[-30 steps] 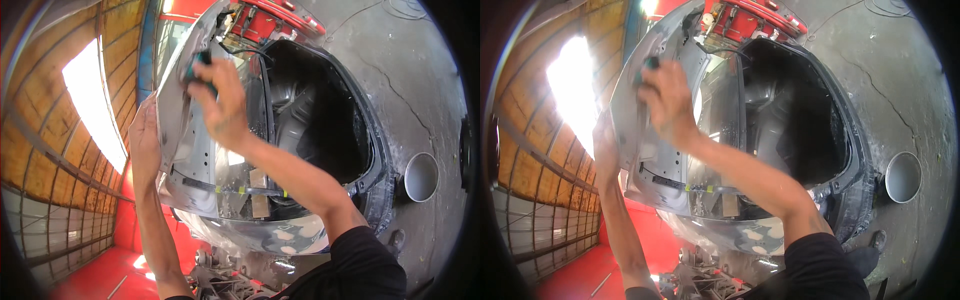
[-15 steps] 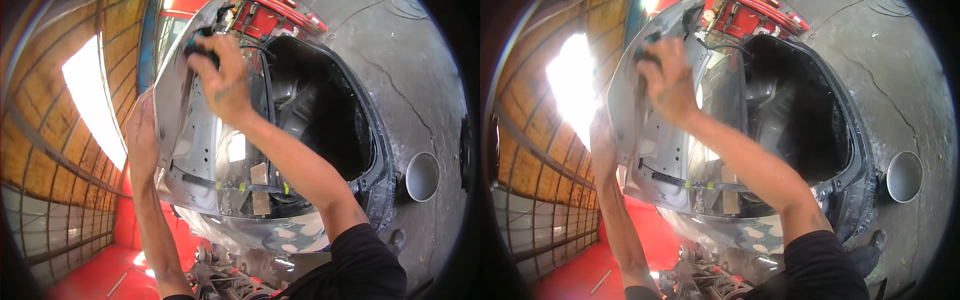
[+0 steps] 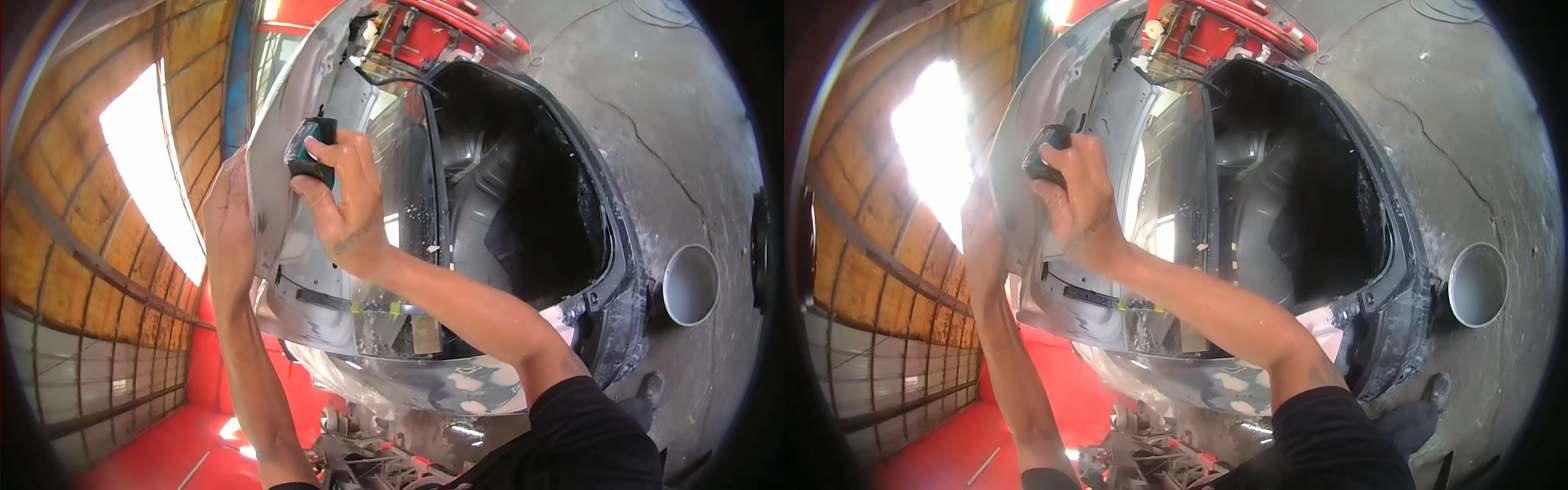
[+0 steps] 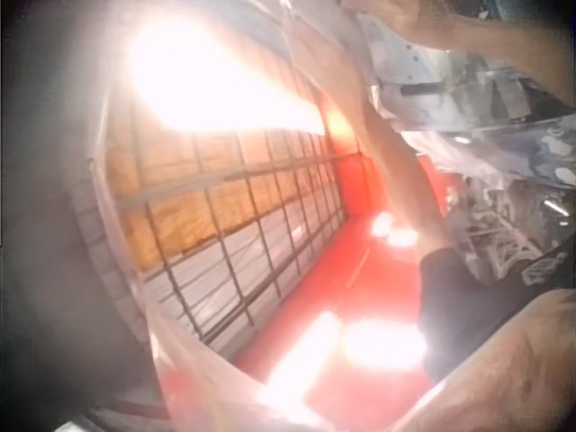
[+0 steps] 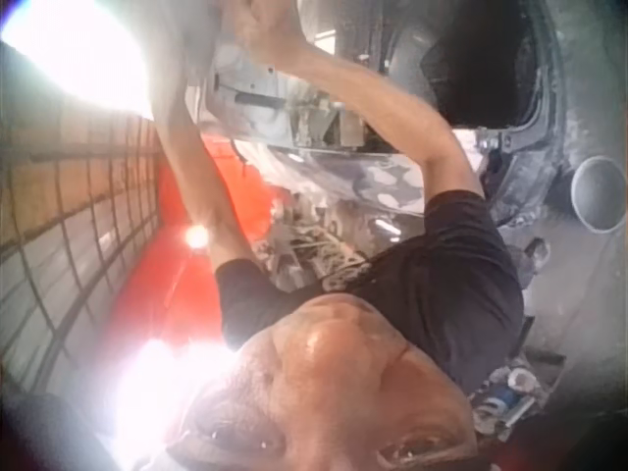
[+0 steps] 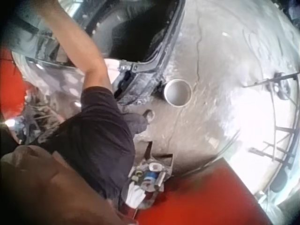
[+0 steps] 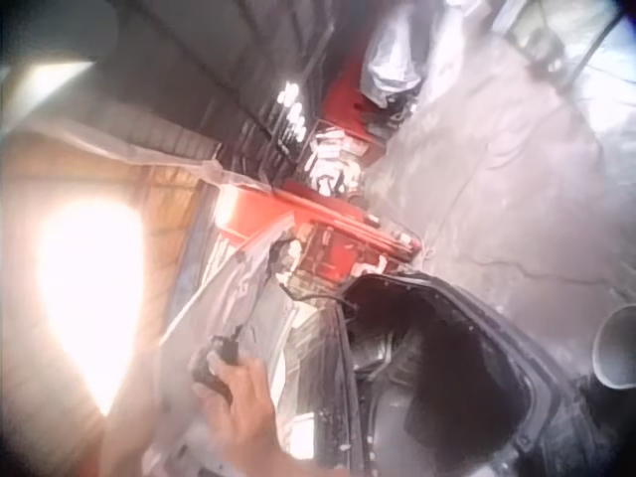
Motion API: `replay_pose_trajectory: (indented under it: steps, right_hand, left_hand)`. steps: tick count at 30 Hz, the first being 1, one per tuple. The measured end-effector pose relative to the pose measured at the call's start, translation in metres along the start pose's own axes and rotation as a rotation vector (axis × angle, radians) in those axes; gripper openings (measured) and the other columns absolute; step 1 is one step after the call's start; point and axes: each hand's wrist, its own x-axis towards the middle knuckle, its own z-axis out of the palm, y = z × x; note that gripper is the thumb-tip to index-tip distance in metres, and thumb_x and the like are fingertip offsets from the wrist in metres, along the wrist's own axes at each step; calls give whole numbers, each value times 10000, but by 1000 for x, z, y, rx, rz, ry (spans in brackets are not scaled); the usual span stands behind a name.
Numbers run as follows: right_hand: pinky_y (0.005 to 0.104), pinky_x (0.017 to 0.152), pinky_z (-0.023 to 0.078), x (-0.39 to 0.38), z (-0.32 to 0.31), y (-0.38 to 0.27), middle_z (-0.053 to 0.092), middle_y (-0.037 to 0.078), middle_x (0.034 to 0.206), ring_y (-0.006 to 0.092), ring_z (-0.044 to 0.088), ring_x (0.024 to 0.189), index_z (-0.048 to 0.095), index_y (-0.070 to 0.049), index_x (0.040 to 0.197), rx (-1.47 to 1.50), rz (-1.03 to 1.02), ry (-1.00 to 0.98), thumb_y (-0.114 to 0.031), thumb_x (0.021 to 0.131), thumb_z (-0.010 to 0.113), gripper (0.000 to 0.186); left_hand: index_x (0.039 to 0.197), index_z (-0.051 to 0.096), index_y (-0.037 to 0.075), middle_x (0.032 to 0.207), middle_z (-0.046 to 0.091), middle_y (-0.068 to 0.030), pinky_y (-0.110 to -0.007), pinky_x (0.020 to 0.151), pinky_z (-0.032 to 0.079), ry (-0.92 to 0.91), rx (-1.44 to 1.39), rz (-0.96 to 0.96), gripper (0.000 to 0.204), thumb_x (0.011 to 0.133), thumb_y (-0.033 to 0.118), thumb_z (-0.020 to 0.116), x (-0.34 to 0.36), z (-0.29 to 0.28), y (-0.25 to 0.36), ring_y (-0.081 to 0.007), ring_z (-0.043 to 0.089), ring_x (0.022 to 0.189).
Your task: The person sands the underside and edges of a car trunk lid using a sanding block. They dip the block into a bucket of water, scrub the white and primed surfaces of the lid with the block, and wipe the surface by hand, moving across different sections of the trunk.
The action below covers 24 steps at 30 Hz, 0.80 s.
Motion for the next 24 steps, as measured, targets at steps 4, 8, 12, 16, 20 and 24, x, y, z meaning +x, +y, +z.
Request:
replay_pose_trajectory:
  steps: [4,8,12,16,20,24]
  right_hand:
    - [416,885,473,31,5,6,562,183,1038,342,576,974,595,13,1133,27,101,-3,-46,858,725,310]
    - [407,891,476,7,3,-1,564,172,1073,314,585,973,593,27,1134,-23,141,42,-55,867,720,307]
    - [394,877,486,12,7,-7,583,168,1060,315,591,962,591,34,1115,73,123,34,-67,878,715,286]
    - [395,905,483,40,9,0,571,171,1067,331,589,996,586,37,1110,134,359,25,-71,869,721,297]
    - [459,877,467,-6,0,-20,521,237,1096,414,543,1005,558,26,1128,60,197,-33,9,850,643,291]
    - [458,889,468,38,4,6,539,245,1067,427,545,1013,573,29,1127,104,251,7,-54,868,657,285]
  left_hand:
    - [1369,594,-45,1281,657,-141,-335,1066,421,14,-63,-39,461,1117,298,416,0,-2,1,-205,597,1177]
    - [1378,580,-54,1280,654,-138,-333,1071,416,-16,33,-21,474,1120,305,408,2,1,2,-203,592,1182]
    - [1383,573,-57,1279,652,-138,-330,1072,412,11,-98,-56,482,1122,310,401,-2,-3,-2,-199,587,1189]
    - [1388,575,-48,1285,648,-133,-334,1061,421,13,-51,-29,482,1124,312,391,-9,4,21,-198,591,1178]
    - [1379,581,-43,1265,654,-124,-335,1039,437,-17,-95,-75,485,1124,321,387,-1,0,1,-194,602,1150]
    - [1365,588,-38,1248,657,-120,-337,1028,443,15,-146,-89,480,1123,323,385,-3,7,8,-195,606,1143]
